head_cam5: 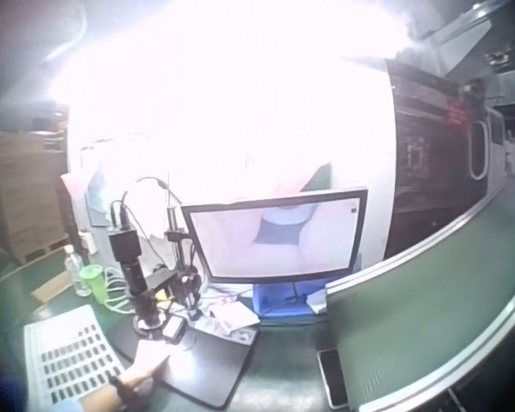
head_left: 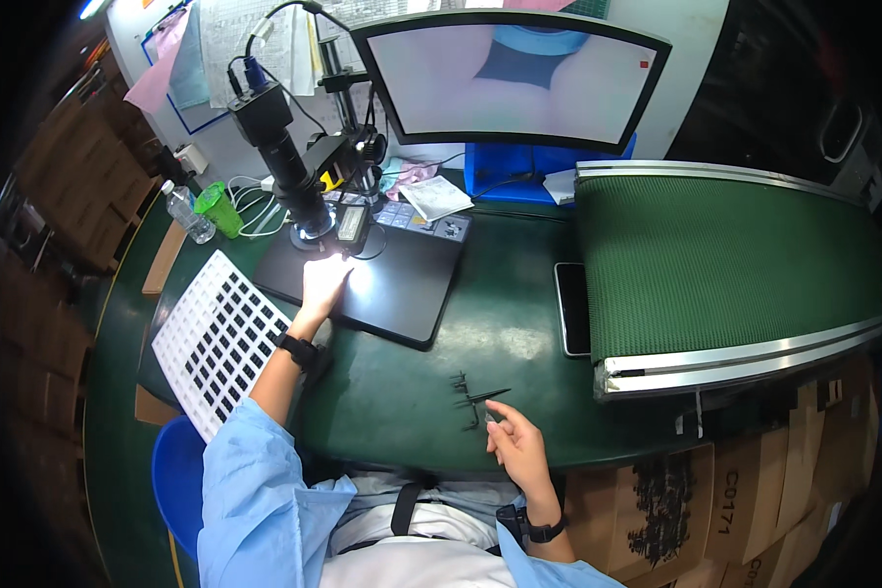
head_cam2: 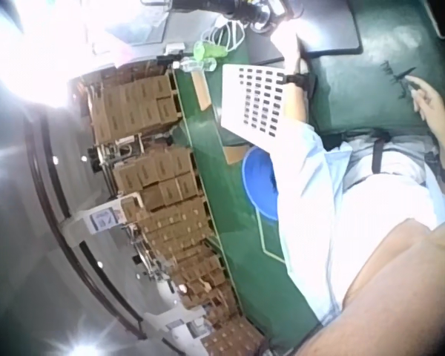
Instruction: The recorder picks small black plastic parts from a sprue, inspects them under a digital microscope, and places them into a grid-organized sorting tray.
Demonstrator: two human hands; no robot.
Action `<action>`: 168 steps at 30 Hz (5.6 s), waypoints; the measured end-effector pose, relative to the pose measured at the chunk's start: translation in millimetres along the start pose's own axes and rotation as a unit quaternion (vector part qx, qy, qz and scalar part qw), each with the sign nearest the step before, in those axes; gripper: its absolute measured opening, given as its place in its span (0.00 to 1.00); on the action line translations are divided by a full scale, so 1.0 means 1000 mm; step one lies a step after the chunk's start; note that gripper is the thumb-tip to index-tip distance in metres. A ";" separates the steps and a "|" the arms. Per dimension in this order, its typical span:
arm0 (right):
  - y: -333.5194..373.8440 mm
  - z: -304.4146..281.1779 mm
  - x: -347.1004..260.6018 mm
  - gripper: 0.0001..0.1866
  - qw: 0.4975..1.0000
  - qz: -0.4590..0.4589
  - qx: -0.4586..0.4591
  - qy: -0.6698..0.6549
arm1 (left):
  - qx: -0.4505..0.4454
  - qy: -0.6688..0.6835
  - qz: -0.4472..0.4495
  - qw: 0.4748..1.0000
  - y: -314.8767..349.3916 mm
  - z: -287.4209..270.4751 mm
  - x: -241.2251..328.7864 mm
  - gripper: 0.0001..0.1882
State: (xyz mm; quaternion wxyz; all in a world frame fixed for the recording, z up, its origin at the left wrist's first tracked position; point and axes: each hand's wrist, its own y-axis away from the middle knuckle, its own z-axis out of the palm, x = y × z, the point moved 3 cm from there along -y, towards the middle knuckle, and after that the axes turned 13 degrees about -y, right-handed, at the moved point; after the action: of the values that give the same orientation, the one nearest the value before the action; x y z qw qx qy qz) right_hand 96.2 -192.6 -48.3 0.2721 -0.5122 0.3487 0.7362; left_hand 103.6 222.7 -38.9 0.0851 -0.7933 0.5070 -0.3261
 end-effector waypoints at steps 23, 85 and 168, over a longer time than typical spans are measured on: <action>0.004 -0.001 -0.001 0.17 0.999 -0.018 -0.018 -0.023 | -0.032 0.041 -0.008 0.999 -0.001 -0.001 -0.009 0.08; 0.003 0.011 0.003 0.16 0.999 -0.017 0.009 0.051 | -0.259 -0.373 -0.182 0.872 0.094 -0.148 -0.205 0.36; 0.006 0.109 -0.046 0.18 0.986 -0.089 -0.097 -0.103 | -0.107 0.655 -0.127 0.737 0.169 -0.061 0.165 0.07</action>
State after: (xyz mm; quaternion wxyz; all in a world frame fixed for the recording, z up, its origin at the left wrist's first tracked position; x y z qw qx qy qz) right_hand 45.2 -112.0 21.4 0.3200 -0.4866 0.1988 0.7883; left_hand -14.7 13.5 0.6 -0.3957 -0.4443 0.3633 -0.7169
